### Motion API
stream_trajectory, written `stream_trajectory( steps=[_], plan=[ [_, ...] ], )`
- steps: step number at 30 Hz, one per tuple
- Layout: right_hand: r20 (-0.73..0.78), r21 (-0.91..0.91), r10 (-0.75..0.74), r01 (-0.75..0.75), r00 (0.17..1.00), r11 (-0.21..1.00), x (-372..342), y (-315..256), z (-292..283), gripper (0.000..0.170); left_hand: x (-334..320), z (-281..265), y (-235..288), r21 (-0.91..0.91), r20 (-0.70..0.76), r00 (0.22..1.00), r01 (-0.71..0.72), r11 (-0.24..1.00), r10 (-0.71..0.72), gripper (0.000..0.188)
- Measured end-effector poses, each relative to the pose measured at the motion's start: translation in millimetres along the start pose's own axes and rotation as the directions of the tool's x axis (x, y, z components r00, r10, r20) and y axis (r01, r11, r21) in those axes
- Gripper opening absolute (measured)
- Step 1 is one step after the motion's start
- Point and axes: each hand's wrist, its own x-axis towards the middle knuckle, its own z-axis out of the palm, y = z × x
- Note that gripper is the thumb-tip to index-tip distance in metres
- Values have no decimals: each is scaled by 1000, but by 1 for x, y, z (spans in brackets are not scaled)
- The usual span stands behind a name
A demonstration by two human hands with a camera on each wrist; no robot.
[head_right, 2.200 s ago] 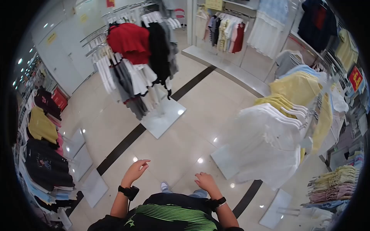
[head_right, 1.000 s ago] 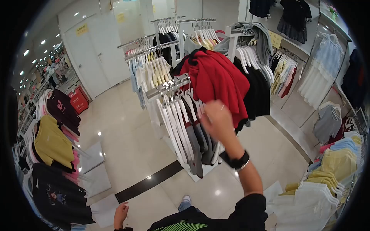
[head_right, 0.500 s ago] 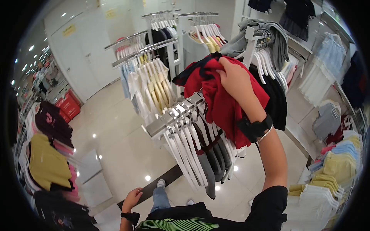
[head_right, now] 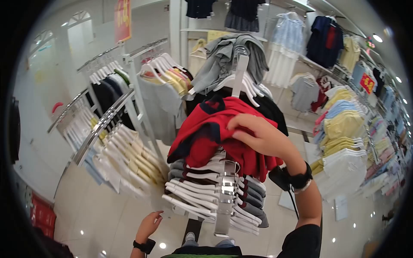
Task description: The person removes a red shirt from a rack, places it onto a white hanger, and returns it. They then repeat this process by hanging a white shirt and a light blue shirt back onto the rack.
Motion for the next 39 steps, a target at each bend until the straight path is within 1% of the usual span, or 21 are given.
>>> stream_trajectory(
  steps=[2,5,7,9,11,12,13,15,16,17,20,21,25,27,31,34,35,36,37,38,39],
  plan=[
    [74,285,123,-139,990,949,-7,-10,-18,21,24,-16,-4,42,-31,992,-122,992,123,28],
    [-77,290,429,-391,900,873,-4,2,-20,37,47,-31,11,41,68,975,-214,976,211,27],
    [-87,174,494,-476,865,862,2,19,-17,50,51,-33,24,-4,103,951,-292,956,291,27],
    [-56,94,460,-454,886,886,20,32,-11,58,56,-37,36,-36,112,924,-364,931,366,26],
    [118,179,365,-381,924,907,44,47,-6,62,60,-41,48,-149,147,873,-445,883,465,24],
    [82,208,329,-339,941,917,54,47,2,49,62,-46,58,-146,138,875,-446,883,464,24],
    [86,212,325,-336,942,918,61,50,8,49,63,-52,70,-127,84,866,-481,867,493,22],
    [87,-181,253,-234,964,955,75,56,14,33,70,-67,87,-88,39,852,-517,851,522,21],
    [-47,-206,124,-131,991,970,77,55,20,25,73,-73,95,-90,-26,834,-551,830,551,22],
    [-45,-201,128,-134,991,970,78,59,23,25,74,-77,102,-98,-92,814,-581,808,574,23],
    [-266,18,257,-262,929,965,90,55,15,26,77,-87,116,-96,-124,812,-581,808,570,26],
    [-304,229,245,-179,921,957,97,69,15,29,76,-89,118,-104,-143,812,-581,807,566,28],
    [-464,467,450,-221,763,856,115,32,-48,20,74,-90,125,-133,-198,822,-563,816,534,31],
    [-467,727,508,-13,724,686,117,13,-65,17,75,-87,125,-212,-229,854,-513,832,468,35],
    [-366,796,571,-71,735,601,110,17,-64,16,82,-88,139,-221,-262,849,-516,828,459,38],
    [-455,837,641,51,618,545,91,12,-102,19,84,-86,143,-268,-278,839,-535,801,467,39],
    [-539,803,683,55,493,593,83,14,-121,18,83,-85,144,-292,-261,848,-525,799,461,41],
    [-584,807,655,256,479,532,80,-11,-127,18,83,-84,145,-316,-243,855,-515,797,457,42],
    [-662,747,660,244,354,619,72,-9,-148,18,83,-83,145,-317,-244,854,-518,795,459,42],
    [-742,662,649,330,166,672,69,-36,-155,18,82,-81,144,-307,-230,840,-541,783,491,41],
    [-816,570,566,330,116,753,57,-48,-169,21,82,-79,144,-298,-214,825,-565,769,523,39]
  ],
)
